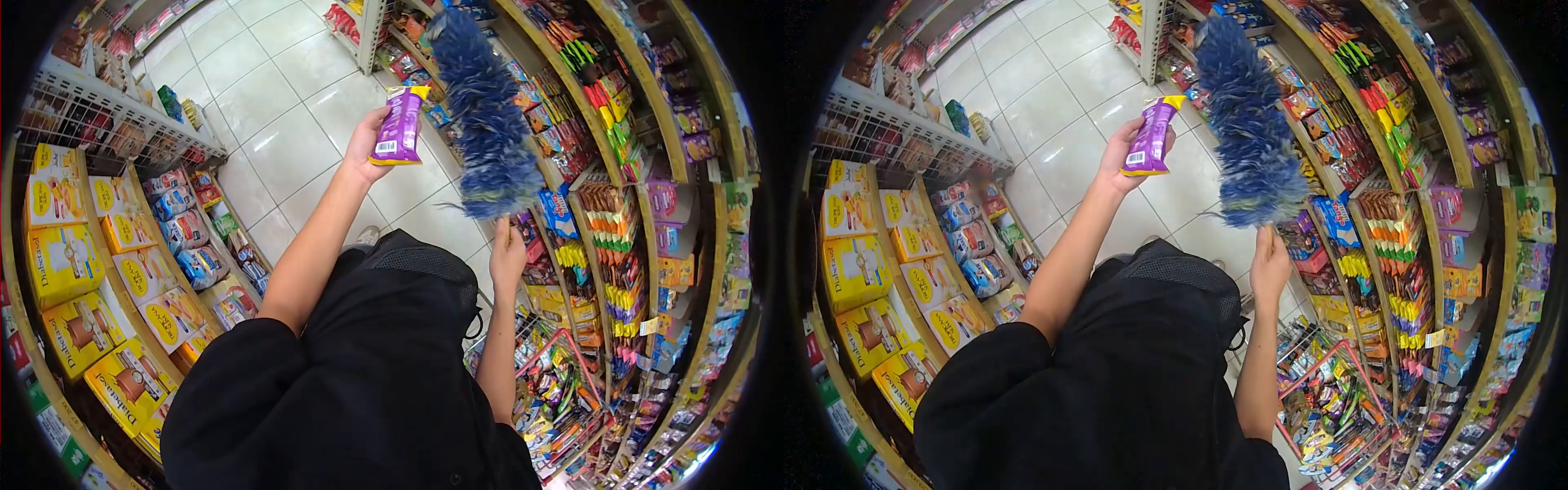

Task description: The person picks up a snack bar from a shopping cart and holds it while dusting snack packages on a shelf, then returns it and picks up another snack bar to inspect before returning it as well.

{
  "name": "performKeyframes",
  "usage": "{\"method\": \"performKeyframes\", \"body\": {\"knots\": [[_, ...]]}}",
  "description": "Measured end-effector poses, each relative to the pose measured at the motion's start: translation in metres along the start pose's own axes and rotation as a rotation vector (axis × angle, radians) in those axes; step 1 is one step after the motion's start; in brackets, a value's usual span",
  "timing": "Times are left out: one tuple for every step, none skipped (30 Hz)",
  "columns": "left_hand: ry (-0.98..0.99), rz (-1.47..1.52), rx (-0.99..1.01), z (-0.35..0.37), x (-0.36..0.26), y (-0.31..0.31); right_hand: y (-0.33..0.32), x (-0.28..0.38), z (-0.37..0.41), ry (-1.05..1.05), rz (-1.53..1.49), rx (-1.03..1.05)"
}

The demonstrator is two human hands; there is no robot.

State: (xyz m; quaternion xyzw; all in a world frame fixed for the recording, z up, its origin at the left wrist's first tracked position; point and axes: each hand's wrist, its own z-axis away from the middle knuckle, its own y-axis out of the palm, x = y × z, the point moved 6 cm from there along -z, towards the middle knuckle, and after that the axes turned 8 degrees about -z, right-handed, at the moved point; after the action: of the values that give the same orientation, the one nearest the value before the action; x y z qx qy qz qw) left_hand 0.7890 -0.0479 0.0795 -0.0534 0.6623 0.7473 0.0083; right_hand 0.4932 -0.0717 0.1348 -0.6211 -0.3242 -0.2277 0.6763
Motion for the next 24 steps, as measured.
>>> {"method": "performKeyframes", "body": {"knots": [[0.008, -0.003, -0.067, 0.003, 0.002, 0.000, -0.001, 0.004, 0.003, 0.006, -0.050, 0.027], [0.009, -0.009, -0.132, 0.004, 0.008, 0.002, -0.001, 0.008, 0.007, 0.016, -0.101, 0.049], [0.005, -0.016, -0.197, 0.006, 0.015, 0.008, 0.001, 0.010, 0.011, 0.030, -0.153, 0.066], [-0.015, 0.017, -0.294, 0.009, 0.020, 0.015, 0.007, 0.012, 0.015, 0.004, -0.235, 0.094], [-0.114, -0.050, -0.170, 0.006, 0.025, 0.006, 0.010, 0.019, 0.018, -0.030, -0.206, 0.111], [-0.214, -0.115, -0.046, 0.006, 0.029, -0.017, 0.011, 0.034, 0.022, -0.062, -0.176, 0.126], [-0.314, -0.180, 0.082, 0.009, 0.034, -0.010, 0.015, 0.045, 0.022, -0.097, -0.147, 0.140], [-0.218, -0.449, -0.311, 0.008, 0.040, -0.033, 0.017, 0.053, 0.020, -0.221, -0.076, 0.088], [-0.209, -0.408, -0.342, 0.014, 0.043, -0.031, 0.020, 0.053, 0.017, -0.195, -0.011, 0.087], [-0.198, -0.366, -0.374, 0.020, 0.044, -0.031, 0.022, 0.052, 0.014, -0.170, 0.053, 0.089], [-0.184, -0.324, -0.405, 0.027, 0.043, -0.030, 0.024, 0.051, 0.011, -0.148, 0.118, 0.091], [-0.271, -0.117, -0.324, 0.034, 0.047, -0.020, 0.023, 0.051, 0.007, -0.124, 0.147, 0.085], [-0.318, -0.095, -0.256, 0.035, 0.048, -0.017, 0.020, 0.050, 0.006, -0.133, 0.136, 0.059], [-0.362, -0.071, -0.191, 0.036, 0.049, -0.015, 0.018, 0.048, 0.006, -0.141, 0.127, 0.037], [-0.405, -0.046, -0.127, 0.038, 0.050, -0.015, 0.016, 0.046, 0.006, -0.150, 0.117, 0.017], [-0.428, -0.050, -0.006, 0.038, 0.049, -0.019, 0.018, 0.043, 0.008, -0.124, 0.092, 0.053], [-0.386, -0.128, 0.059, 0.037, 0.045, -0.030, 0.017, 0.039, 0.011, -0.096, 0.069, 0.085], [-0.350, -0.206, 0.130, 0.032, 0.041, -0.040, 0.016, 0.034, 0.014, -0.065, 0.045, 0.110], [-0.319, -0.283, 0.207, 0.027, 0.042, -0.017, 0.016, 0.029, 0.018, -0.051, 0.044, 0.140], [-0.217, -0.483, -0.106, 0.024, 0.047, -0.016, 0.019, 0.024, 0.024, -0.034, 0.042, 0.163], [-0.249, -0.378, -0.092, 0.020, 0.056, -0.006, 0.021, 0.021, 0.028, -0.011, 0.041, 0.181], [-0.287, -0.271, -0.082, 0.015, 0.065, 0.000, 0.018, 0.021, 0.030, -0.006, 0.041, 0.163], [-0.329, -0.164, -0.078, 0.011, 0.077, 0.006, 0.016, 0.021, 0.031, 0.002, 0.040, 0.143], [-0.379, -0.150, -0.134, 0.012, 0.092, 0.008, 0.011, 0.017, 0.032, 0.013, 0.038, 0.123]]}}
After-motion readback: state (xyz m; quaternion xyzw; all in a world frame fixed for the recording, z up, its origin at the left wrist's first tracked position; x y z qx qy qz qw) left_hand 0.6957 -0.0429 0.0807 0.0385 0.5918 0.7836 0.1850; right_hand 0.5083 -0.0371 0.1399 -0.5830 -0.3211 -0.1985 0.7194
